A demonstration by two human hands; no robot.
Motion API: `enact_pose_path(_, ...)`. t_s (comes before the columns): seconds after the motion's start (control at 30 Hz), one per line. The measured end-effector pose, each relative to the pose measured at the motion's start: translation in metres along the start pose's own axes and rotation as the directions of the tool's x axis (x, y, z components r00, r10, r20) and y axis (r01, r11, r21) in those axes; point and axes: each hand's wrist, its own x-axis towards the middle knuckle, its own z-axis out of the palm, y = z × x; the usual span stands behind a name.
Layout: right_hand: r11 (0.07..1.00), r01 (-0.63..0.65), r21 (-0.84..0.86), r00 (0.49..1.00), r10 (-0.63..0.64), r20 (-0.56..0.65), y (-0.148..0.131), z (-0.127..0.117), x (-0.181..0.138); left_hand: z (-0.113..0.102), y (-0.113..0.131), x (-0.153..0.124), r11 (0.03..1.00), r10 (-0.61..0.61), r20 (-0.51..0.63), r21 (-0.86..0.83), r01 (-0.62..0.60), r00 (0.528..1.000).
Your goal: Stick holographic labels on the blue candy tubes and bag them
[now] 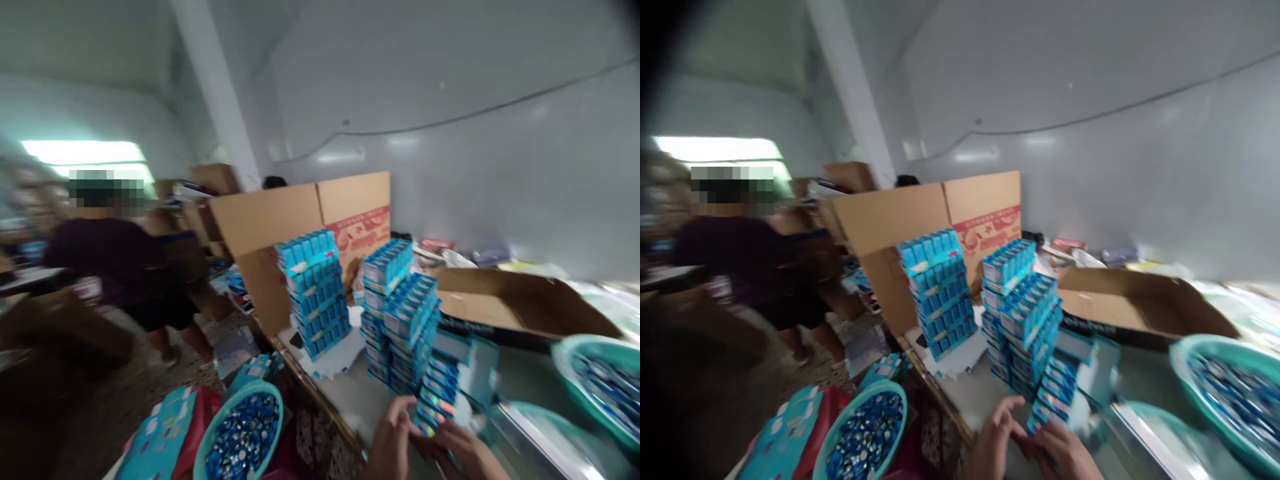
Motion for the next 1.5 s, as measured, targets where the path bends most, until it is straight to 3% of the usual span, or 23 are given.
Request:
enact_pose_path(0.1,0.98,-0.146,0.136,0.982,0.16,-0.098,-0.018,0.003,-0.008,0.005,-0.003,0.002,0.993,-0.01,-0.014,-0.115,0.009,1.0)
enact_pose_path(0.13,0.963,-0.193,0.19,0.961,0.224,-0.161,-0.019,0.005,-0.008,0.01,-0.005,0.004,0.992,-0.002,0.036,-0.127,0.007,0.999)
enact_pose_path(0.2,0.871,-0.328,0.366,0.847,0.443,-0.295,-0.012,0.009,-0.01,0.024,-0.01,0.007,0.989,-0.046,0.159,-0.134,0.067,0.986)
enact_pose_path(0.27,0.675,-0.416,0.609,0.669,0.681,-0.297,0.001,0.011,-0.018,0.04,-0.015,0.008,0.978,-0.117,0.243,-0.139,0.154,0.963)
enact_pose_path(0.33,0.541,-0.432,0.721,0.559,0.788,-0.257,0.014,0.009,-0.029,0.056,-0.019,0.007,0.969,-0.174,0.27,-0.126,0.214,0.947)
enact_pose_path(0.63,0.271,-0.441,0.855,0.461,0.887,-0.043,0.048,-0.017,-0.054,0.095,-0.026,0.005,0.973,-0.231,0.142,0.033,0.229,0.962)
enact_pose_path(0.73,0.148,-0.444,0.884,0.419,0.906,0.059,0.057,-0.013,-0.053,0.09,-0.028,0.022,0.971,-0.22,0.163,0.126,0.201,0.962)
enact_pose_path(0.87,0.034,-0.41,0.912,0.349,0.929,0.123,0.067,-0.001,-0.04,0.072,-0.029,0.064,0.955,-0.238,0.304,0.248,0.165,0.923)
enact_pose_path(1.0,0.012,-0.343,0.939,0.273,0.958,0.087,0.081,0.008,-0.019,0.064,-0.031,0.109,0.922,-0.255,0.382,0.372,0.105,0.888)
enact_pose_path(1.17,-0.004,-0.325,0.946,0.134,0.99,0.051,0.109,0.019,0.016,0.074,-0.031,0.148,0.842,-0.164,0.276,0.539,-0.011,0.947)
enact_pose_path(1.37,-0.083,-0.356,0.931,-0.042,0.996,0.073,0.138,0.038,0.043,0.086,-0.04,0.16,0.726,-0.112,0.15,0.687,-0.022,0.982)
enact_pose_path(1.5,-0.086,-0.372,0.924,-0.082,0.995,0.059,0.141,0.046,0.047,0.091,-0.048,0.159,0.706,-0.112,0.102,0.708,0.007,0.988)
